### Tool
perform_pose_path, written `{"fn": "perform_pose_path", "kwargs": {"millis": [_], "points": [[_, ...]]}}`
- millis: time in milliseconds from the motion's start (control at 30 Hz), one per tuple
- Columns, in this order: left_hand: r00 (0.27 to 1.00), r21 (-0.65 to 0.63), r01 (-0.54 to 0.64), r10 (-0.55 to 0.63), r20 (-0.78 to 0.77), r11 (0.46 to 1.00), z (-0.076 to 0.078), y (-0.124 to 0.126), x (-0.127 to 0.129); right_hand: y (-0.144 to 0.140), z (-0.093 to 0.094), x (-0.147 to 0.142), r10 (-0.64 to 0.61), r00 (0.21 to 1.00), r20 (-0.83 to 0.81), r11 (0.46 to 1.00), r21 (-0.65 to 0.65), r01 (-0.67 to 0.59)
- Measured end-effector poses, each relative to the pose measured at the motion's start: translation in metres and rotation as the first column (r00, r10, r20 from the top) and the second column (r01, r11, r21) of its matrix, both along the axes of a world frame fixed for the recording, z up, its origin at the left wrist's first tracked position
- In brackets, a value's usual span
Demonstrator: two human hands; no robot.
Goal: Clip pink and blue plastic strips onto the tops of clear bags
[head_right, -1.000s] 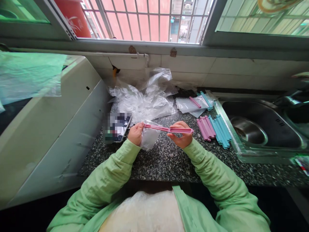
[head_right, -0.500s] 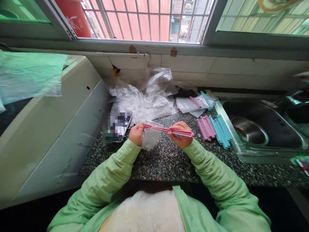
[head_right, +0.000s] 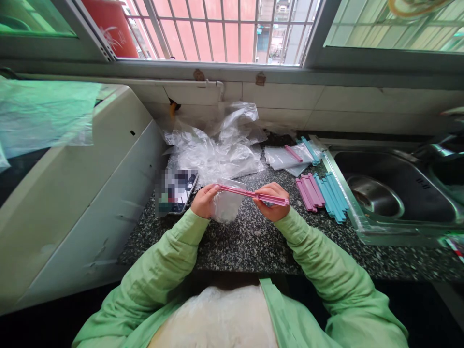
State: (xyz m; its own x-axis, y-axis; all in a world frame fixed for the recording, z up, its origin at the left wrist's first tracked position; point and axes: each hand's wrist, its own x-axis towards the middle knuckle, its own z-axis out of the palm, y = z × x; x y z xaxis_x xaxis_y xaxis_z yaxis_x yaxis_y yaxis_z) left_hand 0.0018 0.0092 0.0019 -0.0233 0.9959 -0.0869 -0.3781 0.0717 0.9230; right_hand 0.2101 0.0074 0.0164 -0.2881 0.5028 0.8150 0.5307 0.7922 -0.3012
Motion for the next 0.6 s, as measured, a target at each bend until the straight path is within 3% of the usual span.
{"fn": "perform_pose_path", "kwargs": {"millis": [100, 267, 467, 600], "points": [[0.996, -0.056, 0.088, -0.086, 0.024, 0.995, 0.0, 0.0, -0.002, 0.0, 0.0, 0.001, -0.016, 1.0, -0.001, 1.0, 0.006, 0.016], [0.997, -0.087, 0.072, -0.073, -0.009, 0.994, -0.002, 0.001, -0.002, -0.001, 0.003, 0.002, -0.031, 0.999, -0.017, 0.999, 0.034, 0.032], [0.995, -0.017, 0.086, -0.086, 0.045, 0.996, 0.003, -0.005, 0.0, 0.005, 0.001, 0.01, -0.177, 0.981, -0.081, 0.982, 0.048, 0.181], [0.988, 0.011, 0.077, -0.078, 0.131, 0.997, 0.011, -0.011, 0.001, 0.012, -0.005, 0.012, -0.196, 0.978, -0.076, 0.978, 0.052, 0.2]]}}
